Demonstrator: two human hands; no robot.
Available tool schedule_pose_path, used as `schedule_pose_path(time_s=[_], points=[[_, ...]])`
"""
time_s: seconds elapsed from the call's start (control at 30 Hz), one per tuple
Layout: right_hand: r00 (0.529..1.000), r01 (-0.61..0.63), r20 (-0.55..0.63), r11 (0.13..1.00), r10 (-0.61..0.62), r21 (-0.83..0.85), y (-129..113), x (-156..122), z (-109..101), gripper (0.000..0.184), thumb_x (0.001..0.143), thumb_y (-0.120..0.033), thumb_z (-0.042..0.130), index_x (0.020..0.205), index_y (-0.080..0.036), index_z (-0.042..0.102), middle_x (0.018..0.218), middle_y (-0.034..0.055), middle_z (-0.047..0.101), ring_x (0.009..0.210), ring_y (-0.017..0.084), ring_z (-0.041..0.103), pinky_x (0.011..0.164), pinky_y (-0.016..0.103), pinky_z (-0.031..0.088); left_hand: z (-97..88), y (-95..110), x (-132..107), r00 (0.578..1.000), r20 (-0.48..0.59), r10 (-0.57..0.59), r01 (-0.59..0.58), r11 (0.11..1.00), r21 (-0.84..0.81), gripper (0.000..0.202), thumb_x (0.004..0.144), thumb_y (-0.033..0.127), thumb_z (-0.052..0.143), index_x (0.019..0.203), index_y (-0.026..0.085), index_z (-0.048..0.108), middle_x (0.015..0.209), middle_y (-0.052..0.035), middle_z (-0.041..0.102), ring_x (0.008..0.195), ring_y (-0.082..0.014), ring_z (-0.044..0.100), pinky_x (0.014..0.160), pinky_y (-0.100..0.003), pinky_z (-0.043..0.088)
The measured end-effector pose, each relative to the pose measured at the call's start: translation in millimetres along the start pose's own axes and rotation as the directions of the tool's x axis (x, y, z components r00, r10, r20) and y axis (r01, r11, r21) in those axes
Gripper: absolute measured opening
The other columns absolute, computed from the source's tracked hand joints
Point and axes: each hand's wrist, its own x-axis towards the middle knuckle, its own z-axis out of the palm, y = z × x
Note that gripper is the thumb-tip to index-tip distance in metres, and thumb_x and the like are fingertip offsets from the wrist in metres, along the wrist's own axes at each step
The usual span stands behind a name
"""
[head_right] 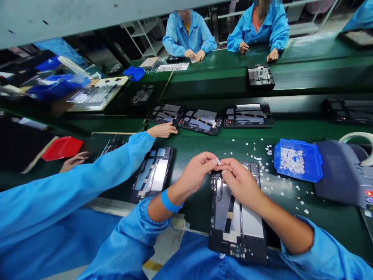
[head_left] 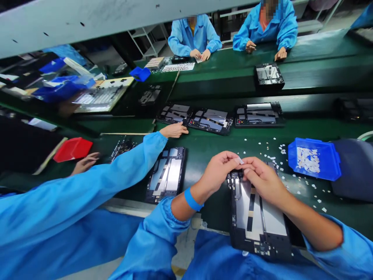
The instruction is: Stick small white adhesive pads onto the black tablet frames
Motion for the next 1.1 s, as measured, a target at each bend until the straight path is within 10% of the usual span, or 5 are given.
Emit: schedule_pose_path(time_s=[0.13, 0.23, 0.47, 0.63, 1.1], points=[[0.997, 0.081, 0.003, 0.959, -0.083, -0.271, 8, 1, -17, 0.029, 0.101, -0.026, 0.050, 0.127, -0.024, 0.065, 0.117, 0.0069, 0.078, 0.090, 0.020, 0.072, 0.081, 0.036, 0.057, -6.7, 6, 1, 0.995, -0.071, 0.073, -0.065, 0.993, 0.101, 0.014, 0.087, 0.030, 0.070, 0.083, 0.018, 0.065, 0.081, -0.0021, 0.068, 0.078, -0.0149, 0.062, 0.076, -0.029, 0.049], [0.953, 0.253, 0.054, 0.690, -0.297, -0.678, 16, 5, -39, 0.033, 0.103, -0.021, 0.048, 0.129, -0.023, 0.069, 0.116, 0.0086, 0.077, 0.101, 0.026, 0.068, 0.090, 0.042, 0.051, -22.1, 13, -4, 0.980, -0.051, 0.191, -0.155, 0.902, 0.403, 0.010, 0.092, 0.028, 0.066, 0.087, 0.019, 0.066, 0.086, -0.0027, 0.071, 0.081, -0.0169, 0.063, 0.077, -0.031, 0.048], [0.827, 0.501, 0.449, 0.079, -0.339, -0.862, 26, 15, -54, 0.042, 0.100, -0.012, 0.052, 0.136, -0.025, 0.069, 0.108, 0.0114, 0.070, 0.085, 0.024, 0.053, 0.075, 0.036, 0.039, -29.8, 0, -20, 0.877, 0.421, 0.231, -0.467, 0.208, 0.859, 0.013, 0.098, 0.016, 0.055, 0.088, 0.021, 0.063, 0.122, -0.0059, 0.077, 0.111, -0.0271, 0.064, 0.097, -0.045, 0.047], [0.827, 0.505, 0.466, 0.051, -0.315, -0.862, 26, 18, -56, 0.042, 0.099, -0.012, 0.054, 0.137, -0.023, 0.069, 0.107, 0.0111, 0.068, 0.086, 0.024, 0.050, 0.075, 0.036, 0.035, -24.7, -9, -18, 0.851, 0.482, 0.209, -0.496, 0.019, 0.868, 0.010, 0.099, 0.017, 0.055, 0.098, 0.019, 0.064, 0.134, -0.0069, 0.073, 0.116, -0.0295, 0.062, 0.099, -0.048, 0.047], [0.785, 0.563, 0.500, 0.083, -0.365, -0.823, 31, 17, -62, 0.039, 0.102, -0.013, 0.051, 0.137, -0.017, 0.066, 0.111, 0.0112, 0.071, 0.091, 0.024, 0.054, 0.077, 0.037, 0.037, -21.0, -5, -10, 0.860, 0.486, 0.154, -0.497, 0.044, 0.866, 0.012, 0.097, 0.015, 0.054, 0.100, 0.020, 0.064, 0.136, -0.0063, 0.071, 0.115, -0.0281, 0.062, 0.099, -0.046, 0.046]])
